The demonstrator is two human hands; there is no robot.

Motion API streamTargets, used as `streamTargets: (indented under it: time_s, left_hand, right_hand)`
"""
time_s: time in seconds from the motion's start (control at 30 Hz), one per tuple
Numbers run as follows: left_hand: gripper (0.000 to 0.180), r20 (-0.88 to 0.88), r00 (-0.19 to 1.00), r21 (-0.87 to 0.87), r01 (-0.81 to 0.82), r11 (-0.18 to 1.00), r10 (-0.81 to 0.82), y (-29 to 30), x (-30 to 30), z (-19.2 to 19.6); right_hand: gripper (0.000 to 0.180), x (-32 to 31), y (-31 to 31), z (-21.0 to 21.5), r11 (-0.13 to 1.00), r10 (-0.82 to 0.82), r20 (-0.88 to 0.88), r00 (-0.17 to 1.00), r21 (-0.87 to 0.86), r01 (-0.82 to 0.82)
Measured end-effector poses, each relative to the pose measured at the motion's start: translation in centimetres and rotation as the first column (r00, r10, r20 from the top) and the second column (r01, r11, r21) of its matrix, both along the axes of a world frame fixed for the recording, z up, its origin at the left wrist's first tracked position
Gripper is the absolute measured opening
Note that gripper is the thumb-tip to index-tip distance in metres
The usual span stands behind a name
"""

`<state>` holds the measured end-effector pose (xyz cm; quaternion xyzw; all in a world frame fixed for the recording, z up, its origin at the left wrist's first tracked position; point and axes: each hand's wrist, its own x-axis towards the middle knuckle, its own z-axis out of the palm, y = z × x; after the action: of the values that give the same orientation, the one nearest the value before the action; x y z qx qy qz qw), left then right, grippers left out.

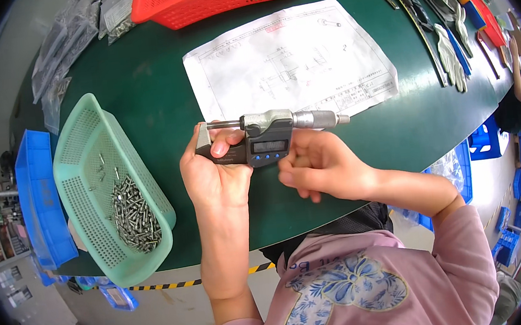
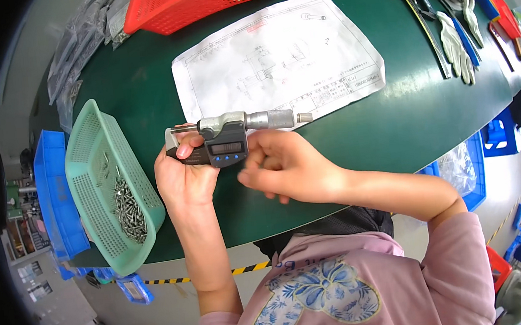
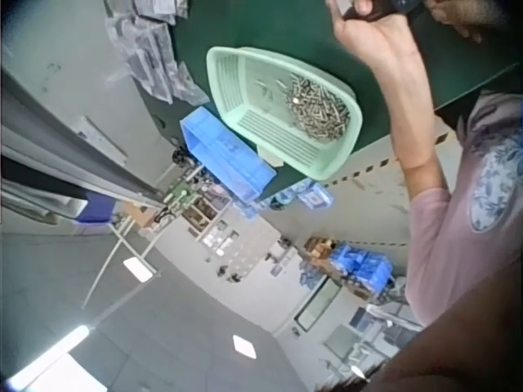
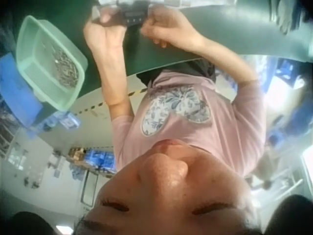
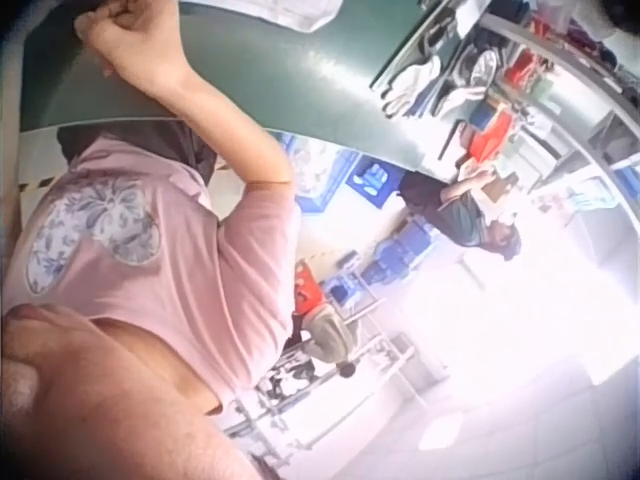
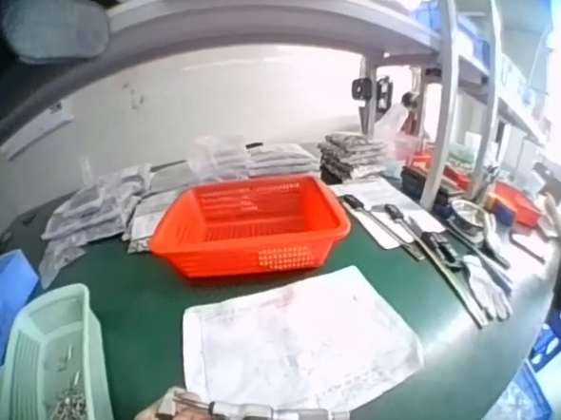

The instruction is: Measuring small metal pins or hardware components using a digital micrometer and a digital caliper.

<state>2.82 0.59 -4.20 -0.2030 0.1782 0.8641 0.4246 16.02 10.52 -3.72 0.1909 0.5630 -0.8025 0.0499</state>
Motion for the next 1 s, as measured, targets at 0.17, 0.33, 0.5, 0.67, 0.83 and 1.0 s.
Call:
streamTargets:
  time_s: [0.17,0.33,0.5,0.67,0.83,1.0]
  left_hand:
    - [0.016,0.006,1.000,-0.005,-0.014,1.000,0.014,0.0,0.1,0.2]
    - [0.015,0.013,1.000,0.062,-0.002,0.998,0.002,0.0,0.3,0.2]
    - [0.014,0.013,1.000,0.058,-0.008,0.998,0.008,0.1,0.3,0.0]
    - [0.015,0.006,1.000,0.046,0.000,0.999,0.000,-0.2,-0.1,-0.4]
    - [0.015,-0.024,1.000,0.029,-0.016,0.999,0.017,-0.1,0.1,-0.1]
    - [0.014,0.017,1.000,0.025,0.017,1.000,-0.017,0.2,0.3,0.3]
  right_hand:
    - [0.022,-1.5,-0.8,-0.7,0.991,-0.131,-0.047,0.990,0.010,0.131]
    - [0.021,-1.5,-1.1,-1.2,0.977,-0.205,-0.171,0.964,0.021,0.211]
    - [0.025,-1.5,-0.8,-1.4,0.983,-0.171,-0.118,0.978,0.046,0.178]
    - [0.032,-0.1,-0.1,-0.7,0.972,-0.232,-0.140,0.963,0.012,0.236]
    - [0.024,1.7,2.0,-0.8,0.890,-0.456,-0.129,0.880,-0.054,0.453]
    - [0.023,2.1,3.3,-1.8,0.694,-0.274,-0.537,0.798,0.464,0.550]
